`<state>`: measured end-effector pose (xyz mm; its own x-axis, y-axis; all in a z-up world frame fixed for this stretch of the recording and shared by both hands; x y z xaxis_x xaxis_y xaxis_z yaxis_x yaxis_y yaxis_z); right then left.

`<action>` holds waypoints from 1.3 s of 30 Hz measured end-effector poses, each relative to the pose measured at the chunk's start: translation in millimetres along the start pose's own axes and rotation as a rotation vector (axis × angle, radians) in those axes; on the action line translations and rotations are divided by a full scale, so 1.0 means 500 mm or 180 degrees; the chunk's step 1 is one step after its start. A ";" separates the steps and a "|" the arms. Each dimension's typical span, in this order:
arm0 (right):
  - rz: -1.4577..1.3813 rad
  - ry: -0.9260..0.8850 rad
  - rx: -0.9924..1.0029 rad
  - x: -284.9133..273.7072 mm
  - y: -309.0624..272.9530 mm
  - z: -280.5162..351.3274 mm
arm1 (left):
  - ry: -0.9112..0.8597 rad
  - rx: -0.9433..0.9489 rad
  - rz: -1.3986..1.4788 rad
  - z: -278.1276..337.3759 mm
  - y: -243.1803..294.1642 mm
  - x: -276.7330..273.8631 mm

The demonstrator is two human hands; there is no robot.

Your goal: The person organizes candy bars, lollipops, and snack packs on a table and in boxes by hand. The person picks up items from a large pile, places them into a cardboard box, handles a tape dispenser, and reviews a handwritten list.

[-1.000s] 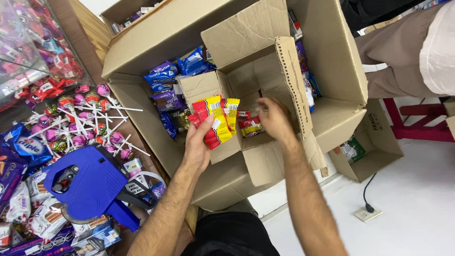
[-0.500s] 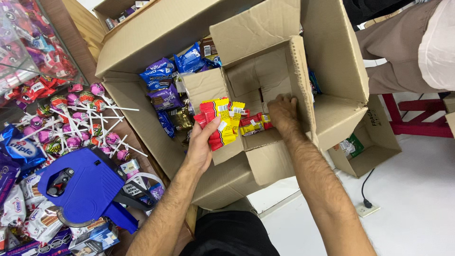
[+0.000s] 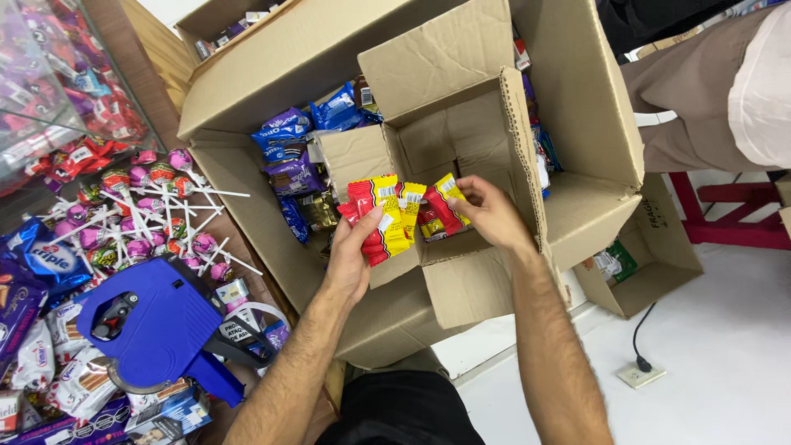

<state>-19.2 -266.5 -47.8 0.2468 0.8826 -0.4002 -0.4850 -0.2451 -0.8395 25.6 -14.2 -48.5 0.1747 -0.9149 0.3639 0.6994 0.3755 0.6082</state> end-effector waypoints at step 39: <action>-0.1329 -0.0206 -0.1409 0.081 -0.059 0.046 | -0.0218 -0.0490 0.0687 0.084 0.009 0.066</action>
<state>-14.0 -214.4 -30.8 0.2826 0.9592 0.0072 0.0398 -0.0043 -0.9992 5.6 -36.7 -4.2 0.2874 -0.8020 0.5236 0.7491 0.5289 0.3989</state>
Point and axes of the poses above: each hand's wrist, its own z-axis away from the middle knuckle, its own x-axis out of the palm, y = z × x, the point moved 4 cm from there along -z, towards the middle knuckle, and after that the axes turned 11 degrees about y, right-handed, at the moved point
